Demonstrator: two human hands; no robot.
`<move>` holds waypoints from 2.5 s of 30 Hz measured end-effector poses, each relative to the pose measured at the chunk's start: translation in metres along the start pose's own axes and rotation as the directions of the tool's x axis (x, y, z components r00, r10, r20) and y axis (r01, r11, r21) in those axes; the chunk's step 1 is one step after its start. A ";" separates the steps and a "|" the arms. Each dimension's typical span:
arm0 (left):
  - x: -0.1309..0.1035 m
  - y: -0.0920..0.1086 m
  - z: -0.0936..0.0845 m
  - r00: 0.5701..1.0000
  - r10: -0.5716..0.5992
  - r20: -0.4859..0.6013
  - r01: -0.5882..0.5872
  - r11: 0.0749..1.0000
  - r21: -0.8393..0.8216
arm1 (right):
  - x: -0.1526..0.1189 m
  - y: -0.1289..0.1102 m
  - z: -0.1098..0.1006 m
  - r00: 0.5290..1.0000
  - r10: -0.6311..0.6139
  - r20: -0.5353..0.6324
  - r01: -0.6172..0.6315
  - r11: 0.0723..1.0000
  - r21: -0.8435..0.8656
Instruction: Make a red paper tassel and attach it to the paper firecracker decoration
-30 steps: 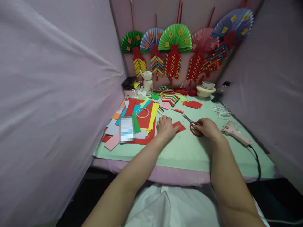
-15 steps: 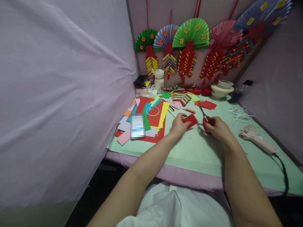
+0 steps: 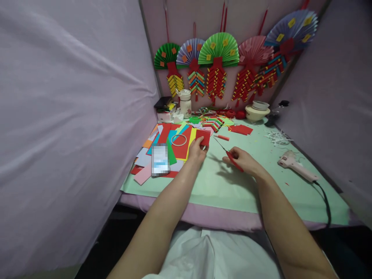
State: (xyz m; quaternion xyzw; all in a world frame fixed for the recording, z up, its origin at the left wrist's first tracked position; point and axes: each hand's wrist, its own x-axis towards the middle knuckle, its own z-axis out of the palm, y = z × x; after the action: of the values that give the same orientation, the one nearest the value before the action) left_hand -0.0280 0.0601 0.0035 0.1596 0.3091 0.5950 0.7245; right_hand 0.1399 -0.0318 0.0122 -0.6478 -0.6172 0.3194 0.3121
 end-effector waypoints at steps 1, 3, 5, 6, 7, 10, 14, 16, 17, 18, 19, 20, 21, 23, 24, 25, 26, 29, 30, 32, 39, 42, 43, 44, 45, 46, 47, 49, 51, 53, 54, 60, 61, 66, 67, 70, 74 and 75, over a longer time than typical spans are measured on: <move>-0.001 0.000 0.000 1.000 0.007 0.014 -0.007 1.000 0.012 | 0.000 0.000 0.000 1.000 0.001 0.023 -0.001 1.000 0.010; -0.004 -0.001 0.001 0.998 0.026 0.056 -0.028 0.998 0.047 | -0.001 -0.001 0.000 0.999 0.002 0.050 -0.003 0.999 0.035; -0.006 -0.001 0.003 0.995 0.029 0.094 -0.038 0.995 0.093 | -0.001 -0.001 0.000 0.999 0.006 0.050 -0.009 0.998 0.057; -0.007 -0.002 0.003 0.994 0.022 0.110 -0.035 0.992 0.119 | 0.000 -0.001 0.000 0.999 0.009 0.044 -0.012 0.998 0.064; -0.008 -0.002 0.004 0.992 0.014 0.124 -0.032 0.989 0.145 | 0.000 -0.001 -0.001 0.999 0.009 0.038 -0.012 0.997 0.071; -0.009 -0.002 0.004 0.987 -0.006 0.163 -0.031 0.975 0.221 | 0.001 0.000 -0.003 0.999 0.009 0.035 -0.012 0.996 0.091; -0.009 -0.001 0.004 0.978 -0.019 0.207 -0.054 0.938 0.343 | 0.000 0.002 -0.007 0.998 0.014 0.057 -0.022 0.989 0.144; -0.008 0.000 0.003 0.973 -0.047 0.225 -0.047 0.917 0.397 | -0.001 0.002 -0.009 0.997 0.011 0.075 -0.023 0.986 0.164; -0.008 0.000 0.002 0.971 -0.060 0.231 -0.043 0.909 0.415 | -0.002 0.002 -0.010 0.996 0.010 0.083 -0.024 0.986 0.167; -0.007 0.000 0.002 0.970 -0.067 0.235 -0.041 0.903 0.428 | -0.003 0.002 -0.010 0.996 0.012 0.089 -0.027 0.985 0.169; -0.007 0.000 0.001 0.968 -0.071 0.241 -0.042 0.900 0.434 | -0.003 0.002 -0.011 0.995 0.015 0.095 -0.031 0.984 0.173; -0.007 0.001 0.001 0.965 -0.074 0.250 -0.044 0.898 0.437 | -0.004 0.002 -0.012 0.995 0.018 0.102 -0.036 0.983 0.178; -0.007 0.001 0.000 0.962 -0.080 0.261 -0.045 0.897 0.440 | -0.004 0.002 -0.012 0.994 0.021 0.107 -0.040 0.982 0.182; -0.007 0.002 0.000 0.953 -0.098 0.286 -0.044 0.890 0.453 | -0.005 0.002 -0.013 0.994 0.022 0.111 -0.043 0.981 0.187; -0.007 0.003 0.000 0.949 -0.107 0.298 -0.045 0.885 0.463 | -0.005 0.002 -0.013 0.993 0.023 0.115 -0.044 0.982 0.186; -0.007 0.004 -0.001 0.945 -0.115 0.307 -0.047 0.879 0.474 | -0.005 0.003 -0.013 0.993 0.023 0.114 -0.044 0.982 0.185; -0.007 0.004 -0.001 0.942 -0.121 0.314 -0.050 0.873 0.485 | -0.005 0.003 -0.013 0.993 0.024 0.113 -0.044 0.982 0.185; -0.006 0.006 -0.001 0.940 -0.131 0.315 -0.052 0.858 0.511 | -0.004 0.006 -0.013 0.993 0.016 0.114 -0.037 0.982 0.183; -0.006 0.006 -0.002 0.941 -0.132 0.312 -0.051 0.856 0.515 | -0.003 0.006 -0.012 0.994 0.014 0.106 -0.033 0.984 0.178; -0.005 0.006 -0.002 0.940 -0.134 0.315 -0.052 0.854 0.518 | -0.003 0.007 -0.011 0.996 0.013 0.084 -0.027 0.986 0.164; -0.004 0.005 -0.003 0.927 -0.153 0.342 -0.045 0.861 0.506 | -0.003 0.009 -0.011 0.998 -0.003 0.060 -0.006 0.989 0.149; -0.003 0.004 -0.004 0.921 -0.157 0.356 -0.046 0.864 0.501 | -0.004 0.008 -0.012 0.998 -0.001 0.063 -0.008 0.988 0.151; -0.003 0.004 -0.004 0.920 -0.155 0.360 -0.048 0.867 0.496 | -0.004 0.008 -0.012 0.998 -0.001 0.063 -0.009 0.988 0.154; -0.003 0.004 -0.005 0.919 -0.153 0.363 -0.049 0.870 0.491 | -0.004 0.008 -0.012 0.998 0.000 0.062 -0.009 0.988 0.157; -0.003 0.004 -0.005 0.919 -0.150 0.365 -0.050 0.873 0.485 | -0.004 0.007 -0.012 0.998 -0.002 0.063 -0.009 0.987 0.162; -0.003 0.004 -0.005 0.918 -0.148 0.367 -0.050 0.876 0.479 | -0.005 0.007 -0.012 0.998 -0.005 0.064 -0.006 0.986 0.167; -0.003 0.004 -0.005 0.918 -0.149 0.367 -0.049 0.877 0.478 | -0.005 0.006 -0.012 0.998 -0.008 0.063 -0.003 0.985 0.170; -0.004 0.004 -0.005 0.919 -0.153 0.363 -0.045 0.875 0.482 | -0.005 0.006 -0.012 0.998 -0.009 0.061 -0.001 0.986 0.168; -0.005 0.004 -0.004 0.920 -0.157 0.358 -0.041 0.872 0.487 | -0.004 0.006 -0.012 0.998 -0.005 0.058 -0.005 0.986 0.164; -0.007 0.004 -0.003 0.923 -0.156 0.352 -0.040 0.871 0.490 | -0.004 0.006 -0.012 0.998 -0.003 0.061 -0.008 0.984 0.177; -0.007 0.005 -0.002 0.925 -0.154 0.348 -0.039 0.871 0.489 | -0.004 0.007 -0.012 0.998 -0.005 0.062 -0.007 0.983 0.184; -0.011 0.006 0.001 0.928 -0.151 0.340 -0.034 0.876 0.480 | -0.003 0.011 -0.012 0.998 -0.015 0.068 0.004 0.988 0.154; -0.011 0.006 0.001 0.927 -0.153 0.343 -0.033 0.877 0.479 | -0.003 0.012 -0.013 0.998 -0.018 0.068 0.008 0.989 0.147; -0.009 0.005 0.000 0.926 -0.158 0.343 -0.023 0.883 0.468 | -0.002 0.014 -0.013 0.998 -0.017 0.067 0.007 0.991 0.136; -0.009 0.005 -0.001 0.928 -0.161 0.337 -0.017 0.882 0.471 | -0.002 0.014 -0.013 0.998 -0.015 0.067 0.006 0.991 0.136; -0.009 0.004 -0.001 0.932 -0.164 0.323 -0.008 0.881 0.472 | -0.002 0.015 -0.012 0.997 -0.019 0.069 0.009 0.990 0.141; -0.010 0.004 -0.001 0.926 -0.157 0.344 -0.026 0.880 0.473 | -0.001 0.015 -0.012 0.998 -0.006 0.067 -0.001 0.994 0.112; -0.010 0.004 -0.001 0.925 -0.156 0.346 -0.029 0.881 0.473 | -0.001 0.015 -0.013 0.998 -0.002 0.070 -0.005 0.994 0.106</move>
State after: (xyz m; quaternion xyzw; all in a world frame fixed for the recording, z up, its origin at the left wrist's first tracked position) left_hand -0.0331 0.0509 0.0078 0.4302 0.3053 0.4363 0.7289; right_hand 0.1587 -0.0339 0.0082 -0.6193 -0.6094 0.3743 0.3241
